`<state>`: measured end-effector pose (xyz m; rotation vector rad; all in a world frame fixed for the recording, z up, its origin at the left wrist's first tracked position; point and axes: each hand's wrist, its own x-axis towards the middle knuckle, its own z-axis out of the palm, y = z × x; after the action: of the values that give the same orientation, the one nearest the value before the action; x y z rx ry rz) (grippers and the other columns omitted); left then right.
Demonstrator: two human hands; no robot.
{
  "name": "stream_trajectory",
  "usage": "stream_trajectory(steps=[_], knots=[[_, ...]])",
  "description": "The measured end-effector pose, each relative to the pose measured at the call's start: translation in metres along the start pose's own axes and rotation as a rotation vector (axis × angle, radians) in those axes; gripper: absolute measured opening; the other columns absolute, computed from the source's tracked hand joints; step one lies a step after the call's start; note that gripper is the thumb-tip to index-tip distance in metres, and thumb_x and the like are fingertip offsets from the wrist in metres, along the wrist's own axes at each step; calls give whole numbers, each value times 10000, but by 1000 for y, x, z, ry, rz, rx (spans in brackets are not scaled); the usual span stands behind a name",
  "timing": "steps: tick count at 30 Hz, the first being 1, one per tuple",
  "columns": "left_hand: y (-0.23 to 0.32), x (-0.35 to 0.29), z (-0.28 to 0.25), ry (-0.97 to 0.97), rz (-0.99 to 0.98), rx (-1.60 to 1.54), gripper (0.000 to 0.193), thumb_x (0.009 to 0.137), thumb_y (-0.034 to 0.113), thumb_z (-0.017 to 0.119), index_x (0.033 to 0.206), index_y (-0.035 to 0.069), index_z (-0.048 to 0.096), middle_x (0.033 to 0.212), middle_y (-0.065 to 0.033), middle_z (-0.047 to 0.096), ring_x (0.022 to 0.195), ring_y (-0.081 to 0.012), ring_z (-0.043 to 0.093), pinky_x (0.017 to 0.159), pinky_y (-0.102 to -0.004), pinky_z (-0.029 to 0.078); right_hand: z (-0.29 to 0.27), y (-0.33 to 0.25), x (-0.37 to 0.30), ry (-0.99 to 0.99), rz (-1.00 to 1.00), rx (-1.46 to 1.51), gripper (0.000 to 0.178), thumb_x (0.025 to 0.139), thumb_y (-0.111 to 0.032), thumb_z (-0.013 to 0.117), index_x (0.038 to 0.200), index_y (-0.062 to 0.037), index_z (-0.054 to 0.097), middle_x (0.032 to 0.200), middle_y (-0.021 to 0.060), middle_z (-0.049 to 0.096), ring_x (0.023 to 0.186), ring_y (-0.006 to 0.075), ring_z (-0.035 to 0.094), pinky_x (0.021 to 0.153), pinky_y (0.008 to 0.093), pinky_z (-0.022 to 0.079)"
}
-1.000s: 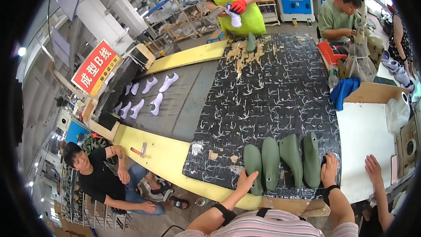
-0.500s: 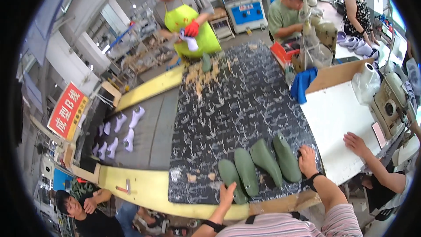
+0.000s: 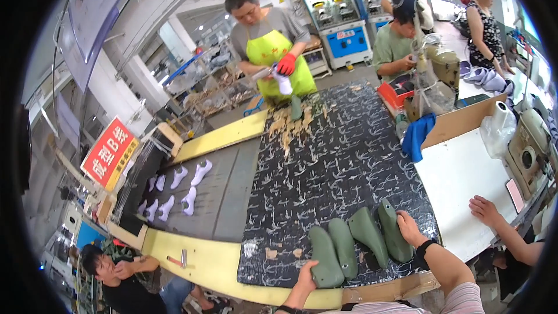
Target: The recorder picks up green shoe lasts from a work table and organizes them onto a mobile rack, then moves the rack across the floor.
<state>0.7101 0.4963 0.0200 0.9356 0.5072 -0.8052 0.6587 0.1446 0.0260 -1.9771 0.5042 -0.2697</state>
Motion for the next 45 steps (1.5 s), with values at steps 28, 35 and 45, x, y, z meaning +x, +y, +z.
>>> stream_trajectory(steps=[28, 35, 45], knots=[[-35, 34, 26, -35, -81, -208, 474, 766, 193, 629, 1179, 31, 462, 1102, -149, 552, 1005, -315, 538, 899, -456, 423, 14, -29, 1, -502, 608, 856, 549, 803, -258, 601, 1262, -32, 402, 1230, 111, 490, 1119, 271, 469, 987, 414, 339], [-22, 32, 23, -29, -141, -212, 475, 757, 249, 648, 1155, 42, 493, 1097, -138, 563, 999, -302, 543, 891, -438, 429, 10, -46, 15, -599, 578, 704, 579, 778, -277, 649, 1250, -35, 418, 1199, 108, 512, 1066, 232, 512, 920, 381, 410], [23, 26, 44, -143, -277, -28, 461, 786, 318, 612, 1141, 40, 515, 1056, -132, 590, 936, -283, 582, 847, -437, 463, 16, -56, 38, -726, 561, 707, 556, 803, -324, 608, 1234, -18, 434, 1165, 128, 539, 1029, 233, 543, 883, 358, 443]])
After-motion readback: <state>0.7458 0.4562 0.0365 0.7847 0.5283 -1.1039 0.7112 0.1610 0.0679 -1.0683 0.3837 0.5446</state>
